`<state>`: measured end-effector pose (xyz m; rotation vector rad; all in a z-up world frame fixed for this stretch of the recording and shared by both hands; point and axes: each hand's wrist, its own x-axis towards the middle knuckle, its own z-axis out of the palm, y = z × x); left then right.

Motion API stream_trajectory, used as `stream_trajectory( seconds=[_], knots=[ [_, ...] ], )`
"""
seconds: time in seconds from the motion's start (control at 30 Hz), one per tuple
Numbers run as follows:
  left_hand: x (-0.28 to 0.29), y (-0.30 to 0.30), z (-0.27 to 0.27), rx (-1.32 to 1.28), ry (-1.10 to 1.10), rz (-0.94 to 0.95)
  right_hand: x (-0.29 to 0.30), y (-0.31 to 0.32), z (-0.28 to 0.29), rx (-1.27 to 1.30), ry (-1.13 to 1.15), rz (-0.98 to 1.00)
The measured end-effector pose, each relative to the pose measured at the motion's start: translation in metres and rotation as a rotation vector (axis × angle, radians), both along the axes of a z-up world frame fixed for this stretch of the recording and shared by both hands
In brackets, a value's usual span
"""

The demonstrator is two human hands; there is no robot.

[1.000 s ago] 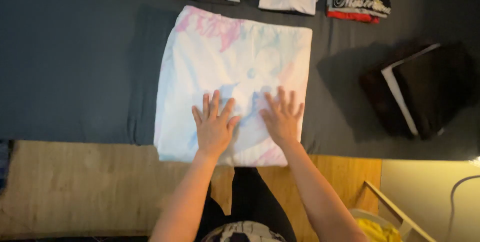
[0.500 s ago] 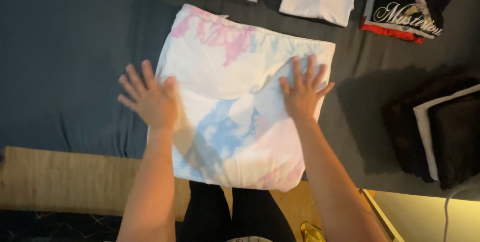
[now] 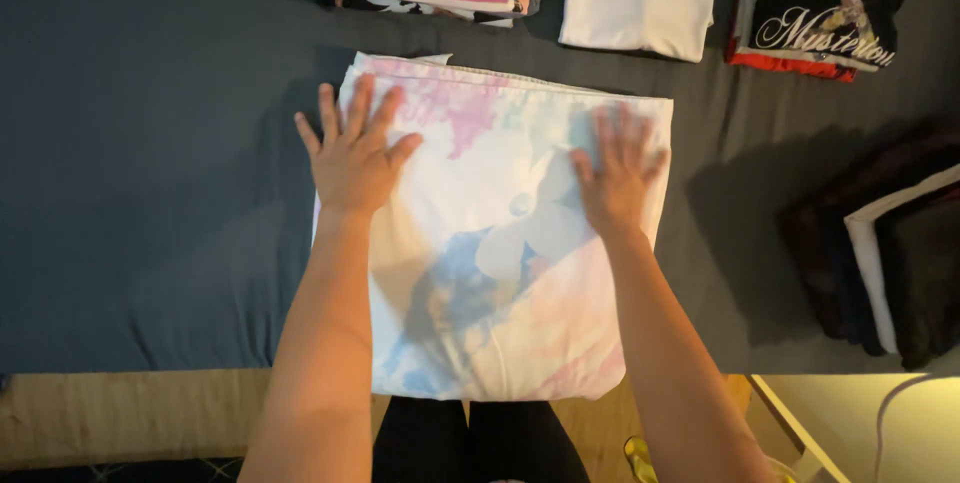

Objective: The person folds a tie-dye pillowcase, a yellow polo shirt, and a black t-shirt on a bed. They smooth each item before folding it into a compact rectangle and placing it on a stack of other folded clothes.

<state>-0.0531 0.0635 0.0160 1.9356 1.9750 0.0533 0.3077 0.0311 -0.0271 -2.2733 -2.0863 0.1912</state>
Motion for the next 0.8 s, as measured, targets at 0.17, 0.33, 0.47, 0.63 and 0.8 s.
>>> stream_trajectory(
  seconds=[0.17, 0.33, 0.47, 0.63, 0.8],
  knots=[
    [-0.038, -0.057, -0.031, 0.376, -0.062, 0.349, 0.058, -0.099, -0.007, 0.216, 0.258, -0.409],
    [-0.060, -0.124, 0.010, -0.207, -0.413, 0.509, 0.053, -0.174, 0.034, -0.298, 0.496, -0.797],
    [-0.065, -0.133, 0.013, -0.580, -0.723, 0.749, 0.076, -0.195, 0.015, -0.328, 1.110, -1.116],
    [-0.073, -0.135, 0.028, -0.790, -0.995, 0.833, 0.100, -0.206, 0.014, -0.426, 1.293, -1.143],
    [-0.074, -0.130, 0.117, -0.653, -1.085, 0.691, 0.103, -0.204, 0.088, -0.248, 1.247, -1.062]
  ],
)
